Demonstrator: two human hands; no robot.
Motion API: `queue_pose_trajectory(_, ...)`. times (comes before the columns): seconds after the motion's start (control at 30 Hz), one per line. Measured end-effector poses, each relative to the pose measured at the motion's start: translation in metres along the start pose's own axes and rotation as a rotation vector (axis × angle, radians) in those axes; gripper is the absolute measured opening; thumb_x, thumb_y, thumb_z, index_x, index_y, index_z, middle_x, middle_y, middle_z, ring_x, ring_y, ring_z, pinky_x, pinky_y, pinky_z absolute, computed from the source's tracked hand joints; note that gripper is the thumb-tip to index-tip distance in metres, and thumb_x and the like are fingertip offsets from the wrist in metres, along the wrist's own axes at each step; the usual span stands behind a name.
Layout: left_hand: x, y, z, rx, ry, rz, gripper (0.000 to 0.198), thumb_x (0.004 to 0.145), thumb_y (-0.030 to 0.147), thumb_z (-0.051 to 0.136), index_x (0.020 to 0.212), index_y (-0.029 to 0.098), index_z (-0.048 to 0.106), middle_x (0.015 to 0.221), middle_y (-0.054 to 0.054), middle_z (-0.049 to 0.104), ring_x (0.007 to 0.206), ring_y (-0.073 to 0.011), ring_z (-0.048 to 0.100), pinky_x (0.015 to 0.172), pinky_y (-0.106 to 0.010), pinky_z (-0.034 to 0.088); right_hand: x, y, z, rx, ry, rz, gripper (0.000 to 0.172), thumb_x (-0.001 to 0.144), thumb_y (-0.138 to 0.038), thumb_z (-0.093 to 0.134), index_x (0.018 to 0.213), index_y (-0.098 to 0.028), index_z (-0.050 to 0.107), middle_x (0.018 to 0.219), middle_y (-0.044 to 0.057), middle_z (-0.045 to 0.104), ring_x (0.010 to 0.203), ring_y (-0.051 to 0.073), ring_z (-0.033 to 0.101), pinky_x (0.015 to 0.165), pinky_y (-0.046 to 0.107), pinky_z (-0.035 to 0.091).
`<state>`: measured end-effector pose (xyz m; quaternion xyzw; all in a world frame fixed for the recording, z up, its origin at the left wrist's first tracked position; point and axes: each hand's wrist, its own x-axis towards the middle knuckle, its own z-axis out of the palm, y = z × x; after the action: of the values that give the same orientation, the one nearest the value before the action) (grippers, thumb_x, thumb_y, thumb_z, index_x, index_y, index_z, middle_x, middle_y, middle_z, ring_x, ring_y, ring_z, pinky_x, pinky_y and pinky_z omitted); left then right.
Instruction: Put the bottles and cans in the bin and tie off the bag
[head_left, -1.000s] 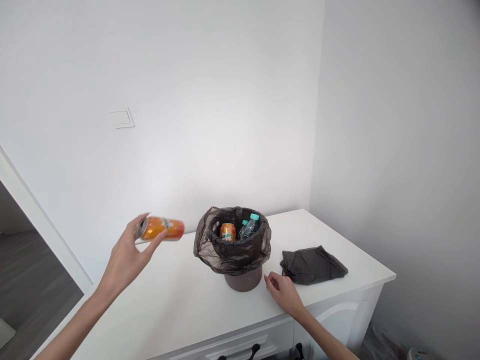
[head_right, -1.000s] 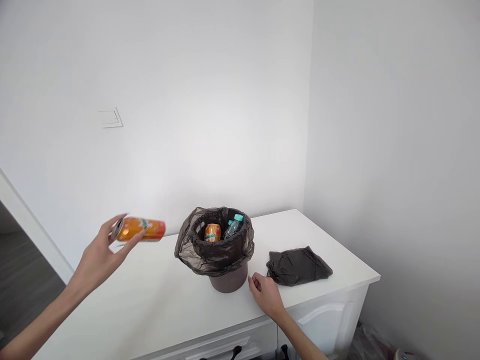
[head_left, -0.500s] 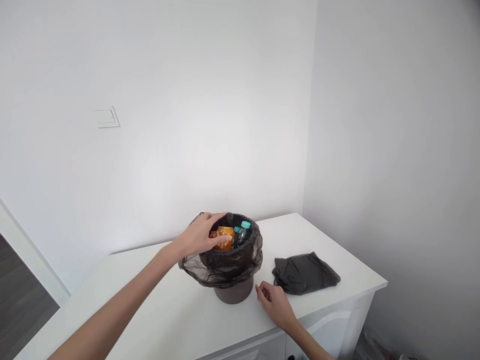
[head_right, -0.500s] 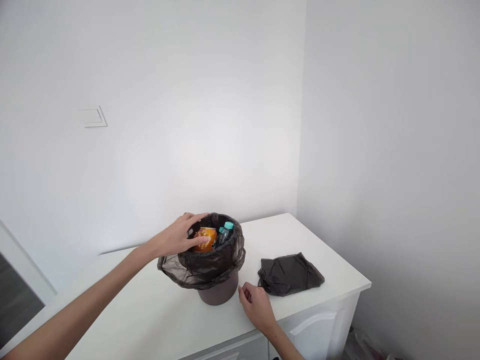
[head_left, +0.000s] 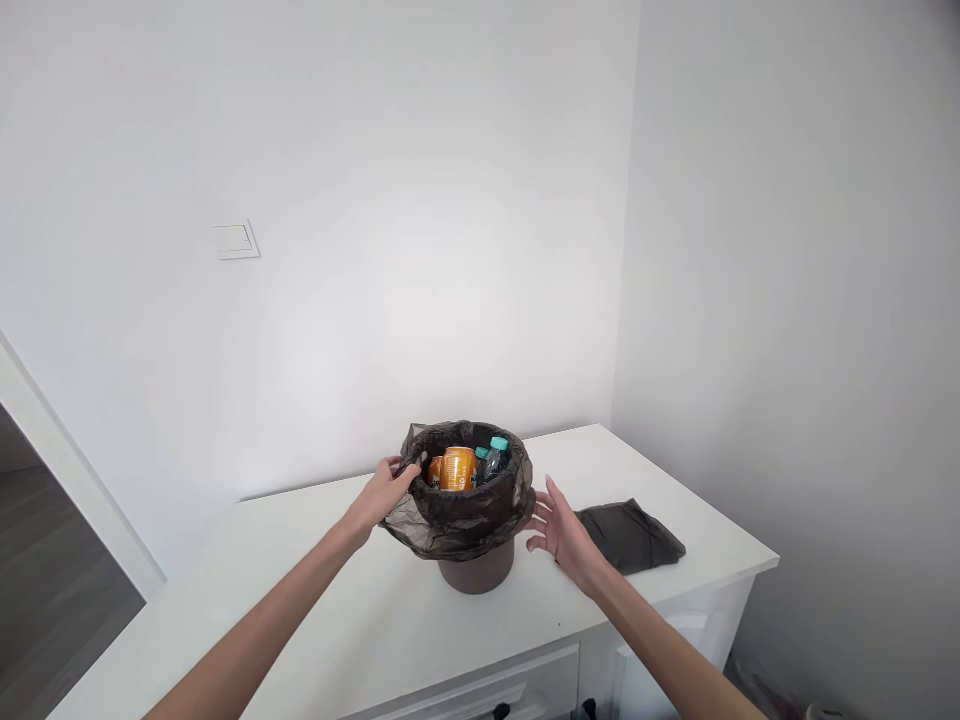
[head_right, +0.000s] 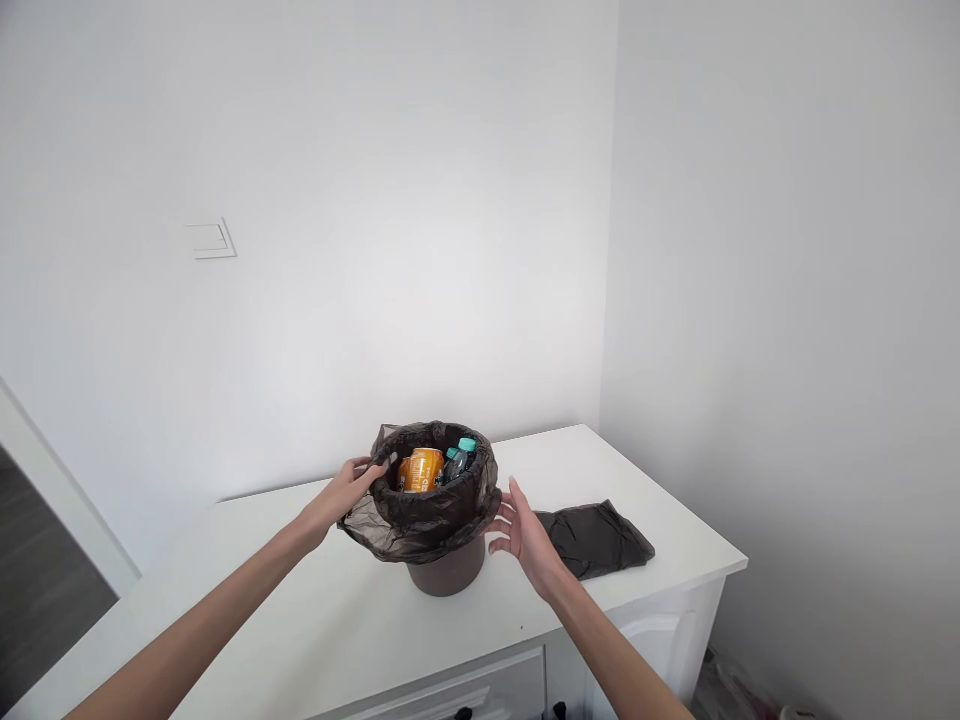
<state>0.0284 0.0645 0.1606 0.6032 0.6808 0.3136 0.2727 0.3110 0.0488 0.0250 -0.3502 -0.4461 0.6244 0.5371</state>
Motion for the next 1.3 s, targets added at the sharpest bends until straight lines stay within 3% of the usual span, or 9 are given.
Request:
queue_pose_trajectory(0.2,-0.02,0.009,-0.006,0.07,-0.022,0.02,0.04,0.079,0.06,0.063,0.091,0.021,0.062,0.1,-0.01,0.076,0.094,-0.0312,0.07,0.068,-0.033,0.048,0.005,-0.059,0.02,0.005,0.0,0.032,0.045,0.087,-0.067,0.067,0.101,-0.024,0.067,0.101,0.009,0.072,0.078,0.02,0.067,0.064,0.033,0.058)
queue_pose_trajectory(0.4,-0.049,0.013,-0.031,0.17,-0.094,0.122,0.043,0.075,0.067,0.067,0.064,0.026,0.057,0.074,-0.003,0.07,0.077,-0.0283,0.065,0.064,-0.033,0.041,0.007,-0.063,0.027,-0.137,0.037,0.056,0.038,0.082,-0.052,0.077,0.103,-0.021,0.069,0.096,0.009,0.076,0.084,0.022,0.071,0.066,0.032,0.059)
queue_pose_trajectory(0.5,-0.055,0.008,-0.043,0.24,-0.116,0.115,0.051,0.073,0.076,0.065,0.068,0.026,0.058,0.077,-0.004,0.071,0.077,-0.0291,0.066,0.066,-0.034,0.043,0.006,-0.061,0.026,-0.155,0.041,0.031,0.036,0.082,-0.05,0.076,0.1,-0.021,0.068,0.091,0.009,0.077,0.078,0.022,0.071,0.059,0.03,0.055)
queue_pose_trajectory(0.63,-0.043,0.001,-0.046,0.076,0.077,0.085,0.07,0.062,0.075,0.075,0.104,0.022,0.057,0.114,-0.014,0.071,0.098,-0.0316,0.068,0.078,-0.037,0.049,0.009,-0.068,0.02,-0.174,0.249,0.013,0.037,0.077,-0.049,0.08,0.097,-0.021,0.067,0.089,0.008,0.077,0.077,0.022,0.07,0.06,0.03,0.052)
queue_pose_trajectory(0.7,-0.032,0.002,-0.042,-0.017,0.088,0.073,0.077,0.059,0.07,0.08,0.112,0.021,0.055,0.122,-0.016,0.068,0.104,-0.0307,0.067,0.08,-0.036,0.05,0.014,-0.075,0.017,-0.162,0.294,-0.017,0.035,0.076,-0.046,0.081,0.096,-0.022,0.066,0.085,0.006,0.076,0.077,0.022,0.069,0.061,0.029,0.05)
queue_pose_trajectory(0.83,-0.013,0.011,-0.034,-0.103,-0.003,0.051,0.052,0.058,0.056,0.085,0.088,0.022,0.059,0.087,-0.007,0.073,0.083,-0.0262,0.068,0.066,-0.032,0.048,0.022,-0.096,0.014,-0.129,0.264,-0.064,0.033,0.072,-0.037,0.08,0.097,-0.024,0.063,0.076,0.0,0.073,0.071,0.019,0.065,0.058,0.027,0.045)
queue_pose_trajectory(0.93,-0.009,0.021,-0.033,-0.201,0.018,0.069,0.039,0.059,0.041,0.083,0.08,0.023,0.055,0.07,0.001,0.066,0.067,-0.02,0.062,0.058,-0.029,0.041,0.024,-0.114,0.016,-0.113,0.241,-0.089,0.03,0.068,-0.028,0.078,0.093,-0.024,0.061,0.069,-0.004,0.067,0.063,0.015,0.059,0.055,0.025,0.04)
queue_pose_trajectory(1.1,-0.014,0.042,-0.036,-0.447,0.035,0.11,0.032,0.063,0.031,0.075,0.084,0.023,0.052,0.064,0.005,0.059,0.057,-0.0136,0.053,0.053,-0.025,0.037,0.024,-0.14,0.028,-0.068,0.199,-0.122,0.022,0.068,-0.025,0.077,0.08,-0.023,0.058,0.065,-0.005,0.062,0.059,0.012,0.053,0.053,0.024,0.038)
queue_pose_trajectory(1.3,-0.011,0.066,-0.043,-0.739,0.106,0.188,0.03,0.063,0.028,0.075,0.079,0.023,0.05,0.059,0.009,0.048,0.051,-0.0087,0.044,0.051,-0.023,0.035,0.035,-0.158,0.042,0.078,0.142,-0.187,0.021,0.066,-0.026,0.08,0.074,-0.022,0.061,0.071,-0.003,0.063,0.068,0.013,0.058,0.06,0.025,0.048)
